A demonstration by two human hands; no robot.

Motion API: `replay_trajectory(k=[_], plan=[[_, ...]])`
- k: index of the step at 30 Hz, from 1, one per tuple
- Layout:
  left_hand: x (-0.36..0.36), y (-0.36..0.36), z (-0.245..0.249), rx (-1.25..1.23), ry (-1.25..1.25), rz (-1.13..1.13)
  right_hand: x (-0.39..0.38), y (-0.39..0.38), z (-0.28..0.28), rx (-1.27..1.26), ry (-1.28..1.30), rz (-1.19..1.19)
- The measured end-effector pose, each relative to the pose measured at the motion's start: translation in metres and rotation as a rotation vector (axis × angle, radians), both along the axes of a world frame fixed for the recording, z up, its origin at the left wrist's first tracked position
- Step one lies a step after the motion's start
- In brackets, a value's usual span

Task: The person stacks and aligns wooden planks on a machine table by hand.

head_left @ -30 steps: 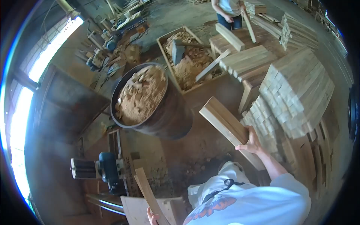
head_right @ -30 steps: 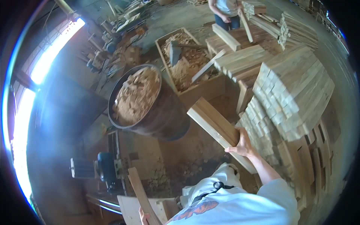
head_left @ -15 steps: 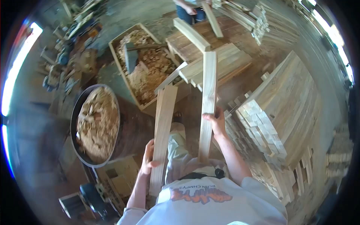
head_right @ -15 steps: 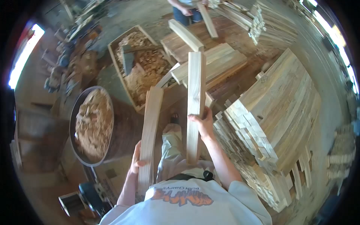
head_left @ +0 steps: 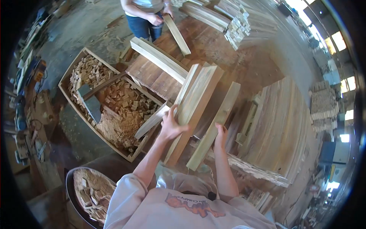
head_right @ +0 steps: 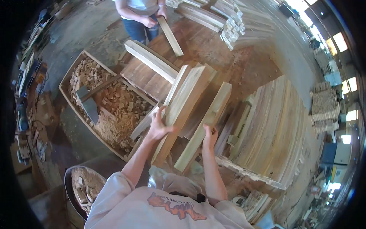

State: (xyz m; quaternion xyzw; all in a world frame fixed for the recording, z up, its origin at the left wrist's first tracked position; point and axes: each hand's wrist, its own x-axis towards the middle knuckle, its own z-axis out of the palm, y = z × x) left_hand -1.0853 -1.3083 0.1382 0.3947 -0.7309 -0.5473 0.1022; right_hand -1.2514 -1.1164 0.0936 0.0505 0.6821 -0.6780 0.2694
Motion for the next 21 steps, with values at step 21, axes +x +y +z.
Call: replay_trajectory(k=[21], plan=[[-0.048, -0.073, -0.053, 0.182, -0.063, -0.323, -0.064, -0.081, -0.013, 0.509, 0.292, -0.142]])
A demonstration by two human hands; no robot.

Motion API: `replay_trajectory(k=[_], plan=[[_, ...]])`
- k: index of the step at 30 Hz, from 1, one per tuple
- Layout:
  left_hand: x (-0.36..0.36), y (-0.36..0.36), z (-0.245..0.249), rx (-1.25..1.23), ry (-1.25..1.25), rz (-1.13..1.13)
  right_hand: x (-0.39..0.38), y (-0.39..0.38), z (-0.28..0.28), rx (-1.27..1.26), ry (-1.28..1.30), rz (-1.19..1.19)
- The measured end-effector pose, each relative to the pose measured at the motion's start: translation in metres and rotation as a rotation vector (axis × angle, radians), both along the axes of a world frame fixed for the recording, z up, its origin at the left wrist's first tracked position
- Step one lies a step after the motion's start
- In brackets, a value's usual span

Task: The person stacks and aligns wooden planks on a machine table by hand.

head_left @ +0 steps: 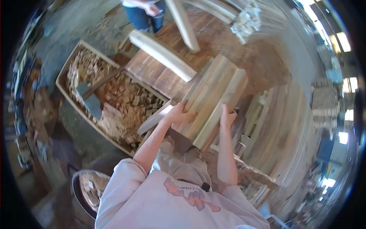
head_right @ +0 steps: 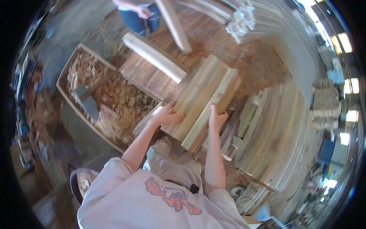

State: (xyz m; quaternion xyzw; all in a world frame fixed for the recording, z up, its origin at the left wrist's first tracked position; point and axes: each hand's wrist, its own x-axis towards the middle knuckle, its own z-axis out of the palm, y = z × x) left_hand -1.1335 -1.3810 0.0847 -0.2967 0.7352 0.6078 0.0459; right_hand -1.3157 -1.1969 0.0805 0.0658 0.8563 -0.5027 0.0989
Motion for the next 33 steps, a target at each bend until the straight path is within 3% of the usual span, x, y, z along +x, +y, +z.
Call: replay_trajectory(k=[1, 3, 5, 8, 10, 11, 14, 17, 19, 22, 25, 26, 29, 33], plan=[[0.001, 0.007, -0.010, 0.021, -0.010, 0.055, -0.005, 0.000, -0.003, -0.106, -0.016, 0.013], [0.007, 0.024, -0.022, -0.171, 0.266, 0.183, -0.013, 0.000, 0.004, -0.222, -0.102, 0.082], [0.026, 0.017, 0.003, 0.015, 0.212, 0.203, -0.007, -0.007, 0.021, -0.240, -0.154, 0.146], [0.074, 0.007, -0.027, 0.086, 0.294, 0.531, 0.001, -0.010, 0.031, -0.186, -0.263, 0.242], [0.118, 0.000, -0.069, -0.032, 0.153, 0.741, 0.001, -0.010, 0.031, -0.220, -0.310, 0.246], [0.141, -0.003, -0.096, -0.395, -0.008, 0.701, 0.003, -0.013, 0.036, -0.214, -0.303, 0.268], [0.183, -0.005, -0.174, -0.469, -0.424, 0.463, 0.010, -0.013, 0.043, -0.153, -0.354, 0.198], [0.191, -0.003, -0.227, -0.518, -0.544, 0.258, 0.013, -0.012, 0.048, -0.192, -0.409, 0.210], [0.184, -0.007, -0.255, -0.468, -0.570, 0.284, 0.013, -0.012, 0.049, -0.182, -0.331, 0.218], [0.189, -0.020, -0.253, -0.410, -0.440, 0.288, 0.011, -0.010, 0.045, -0.334, -0.297, 0.243], [0.200, -0.017, -0.248, -0.402, -0.374, 0.276, 0.048, -0.052, 0.076, -0.125, -0.347, -0.003], [0.205, -0.021, -0.240, -0.420, -0.348, 0.301, 0.022, -0.029, 0.052, -0.168, -0.388, 0.033], [0.225, -0.023, -0.186, -0.492, -0.298, 0.353, -0.007, 0.009, 0.026, -0.280, -0.329, 0.165], [0.250, -0.029, -0.109, -0.354, -0.228, 0.373, 0.001, 0.016, 0.035, -0.563, -0.380, 0.184]])
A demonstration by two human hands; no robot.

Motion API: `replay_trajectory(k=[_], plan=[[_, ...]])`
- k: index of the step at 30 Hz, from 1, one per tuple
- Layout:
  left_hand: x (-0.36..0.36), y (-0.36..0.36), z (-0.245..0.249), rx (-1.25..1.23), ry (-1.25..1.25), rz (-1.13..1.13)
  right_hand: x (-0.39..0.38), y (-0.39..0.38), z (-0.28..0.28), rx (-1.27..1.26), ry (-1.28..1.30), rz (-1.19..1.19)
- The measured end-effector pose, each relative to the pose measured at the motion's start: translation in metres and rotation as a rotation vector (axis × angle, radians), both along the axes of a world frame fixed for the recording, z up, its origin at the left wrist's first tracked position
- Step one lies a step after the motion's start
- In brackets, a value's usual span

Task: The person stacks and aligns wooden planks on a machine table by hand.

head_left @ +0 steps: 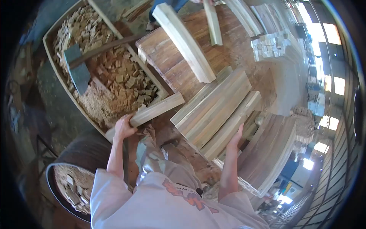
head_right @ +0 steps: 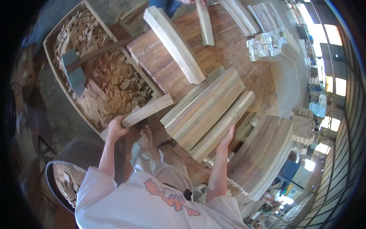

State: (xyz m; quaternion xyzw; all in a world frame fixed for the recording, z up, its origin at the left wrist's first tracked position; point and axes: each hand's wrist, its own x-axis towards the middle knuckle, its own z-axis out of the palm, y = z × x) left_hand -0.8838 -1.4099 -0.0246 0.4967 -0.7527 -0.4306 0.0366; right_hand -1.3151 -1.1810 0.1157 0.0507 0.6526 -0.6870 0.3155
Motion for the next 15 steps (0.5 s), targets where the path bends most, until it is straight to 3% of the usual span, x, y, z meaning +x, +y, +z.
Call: replay_trajectory(k=[4, 6, 8, 9, 10, 12, 13, 14, 15], plan=[[0.008, 0.003, 0.044, -0.004, 0.050, 0.059, 0.005, -0.013, 0.009, 0.049, -0.030, -0.034], [0.002, -0.002, 0.076, 0.122, 0.166, 0.088, 0.002, -0.006, 0.005, 0.025, -0.064, -0.023], [-0.011, -0.012, 0.101, 0.185, 0.240, -0.027, -0.014, 0.008, -0.010, 0.232, -0.044, 0.088], [-0.025, -0.018, 0.121, 0.241, 0.265, -0.084, -0.004, -0.003, 0.006, 0.387, 0.181, 0.065], [-0.038, -0.022, 0.126, 0.236, 0.296, -0.175, 0.008, -0.012, 0.020, 0.361, 0.179, 0.041], [-0.086, -0.031, 0.160, 0.226, 0.295, -0.322, 0.030, -0.031, 0.036, 0.875, 0.605, 0.112], [-0.114, -0.023, 0.161, 0.264, 0.430, -0.261, 0.038, -0.038, 0.034, 0.831, 0.649, 0.012], [-0.144, -0.021, 0.183, 0.418, 0.415, -0.251, 0.037, -0.040, 0.033, 0.811, 0.642, -0.013], [-0.167, -0.014, 0.159, 0.287, 0.378, -0.326, 0.036, -0.039, 0.032, 0.805, 0.630, -0.020]])
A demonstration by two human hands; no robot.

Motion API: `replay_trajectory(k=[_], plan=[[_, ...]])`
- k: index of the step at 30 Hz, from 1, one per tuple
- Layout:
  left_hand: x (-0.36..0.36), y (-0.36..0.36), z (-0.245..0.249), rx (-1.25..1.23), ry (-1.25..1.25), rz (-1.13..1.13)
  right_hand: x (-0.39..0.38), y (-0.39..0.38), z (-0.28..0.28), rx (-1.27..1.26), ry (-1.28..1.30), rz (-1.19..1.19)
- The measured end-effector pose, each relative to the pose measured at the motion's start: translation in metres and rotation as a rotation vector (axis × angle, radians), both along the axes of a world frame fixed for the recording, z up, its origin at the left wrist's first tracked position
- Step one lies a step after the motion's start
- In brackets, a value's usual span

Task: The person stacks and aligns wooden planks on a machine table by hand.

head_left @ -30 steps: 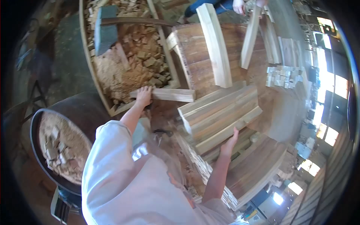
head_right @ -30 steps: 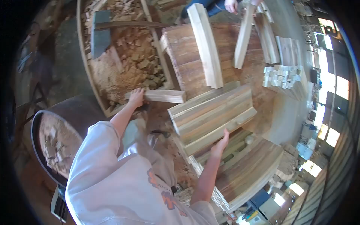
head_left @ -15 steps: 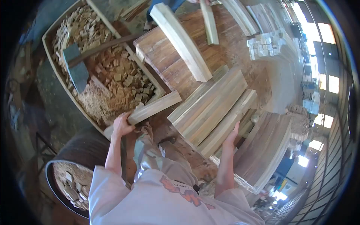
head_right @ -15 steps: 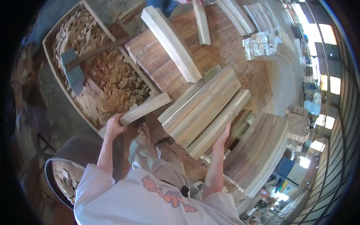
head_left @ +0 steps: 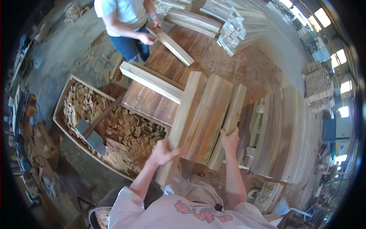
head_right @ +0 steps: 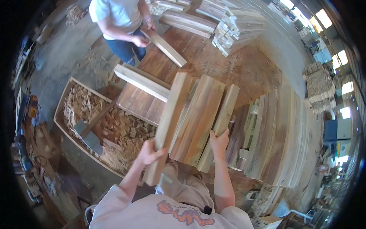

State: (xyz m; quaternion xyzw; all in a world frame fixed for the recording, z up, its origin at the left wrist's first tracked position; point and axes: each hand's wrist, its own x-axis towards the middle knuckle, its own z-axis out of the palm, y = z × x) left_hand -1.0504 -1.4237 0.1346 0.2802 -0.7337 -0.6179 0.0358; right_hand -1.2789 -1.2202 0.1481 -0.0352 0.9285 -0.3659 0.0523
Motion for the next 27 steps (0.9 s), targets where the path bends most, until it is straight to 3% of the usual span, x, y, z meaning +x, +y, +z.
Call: replay_trajectory(k=[3, 5, 7, 10, 12, 13, 14, 15, 16, 17, 18, 19, 20, 21, 23, 25, 27], plan=[[-0.085, 0.022, 0.062, -0.178, -0.022, -0.040, 0.005, 0.007, 0.009, -0.024, -0.033, -0.026], [-0.124, 0.045, 0.060, -0.187, -0.146, -0.168, 0.001, 0.007, 0.018, -0.058, -0.061, 0.019], [-0.151, 0.078, 0.017, -0.926, -0.030, 0.009, -0.004, 0.023, 0.004, -0.192, -0.056, 0.005], [-0.164, 0.112, -0.004, -0.944, 0.050, -0.085, 0.005, 0.052, 0.018, -0.380, -0.130, 0.155], [-0.162, 0.113, 0.003, -0.855, -0.078, -0.133, 0.022, 0.082, 0.017, -0.386, -0.223, 0.256], [-0.161, 0.103, -0.020, -0.983, 0.027, -0.125, 0.040, 0.092, 0.012, -0.398, -0.289, 0.396], [-0.166, 0.121, -0.016, -1.003, 0.070, -0.156, 0.075, 0.157, -0.005, -0.408, -0.345, 0.384], [-0.153, 0.121, -0.004, -1.031, 0.088, -0.117, 0.102, 0.188, -0.038, -0.441, -0.167, 0.503], [-0.137, 0.129, 0.008, -1.021, 0.119, -0.062, 0.131, 0.226, -0.011, -0.512, -0.433, 0.420], [-0.118, 0.141, 0.024, -0.966, 0.157, 0.015, 0.164, 0.265, -0.017, -0.454, -0.406, 0.330], [-0.108, 0.144, 0.010, -0.594, 0.304, 0.100, 0.191, 0.309, -0.026, -0.405, -0.408, 0.266], [-0.098, 0.150, 0.010, -0.377, 0.404, 0.096, 0.220, 0.349, -0.039, -0.359, -0.415, 0.229], [-0.084, 0.220, 0.070, -0.061, 0.275, 0.164, 0.247, 0.389, -0.068, -0.368, -0.481, 0.087], [-0.070, 0.257, 0.073, -0.068, 0.272, 0.117, 0.274, 0.429, -0.092, -0.382, -0.553, -0.021], [-0.061, 0.311, 0.080, 0.092, 0.341, -0.175, 0.309, 0.508, -0.060, -0.909, -0.677, -0.434], [-0.056, 0.388, 0.089, 0.194, 0.383, -0.313, 0.315, 0.567, -0.080, -0.961, -0.627, -0.694], [-0.050, 0.479, 0.098, 0.416, 0.422, -0.501, 0.304, 0.615, -0.049, -1.131, -0.459, -0.861]])
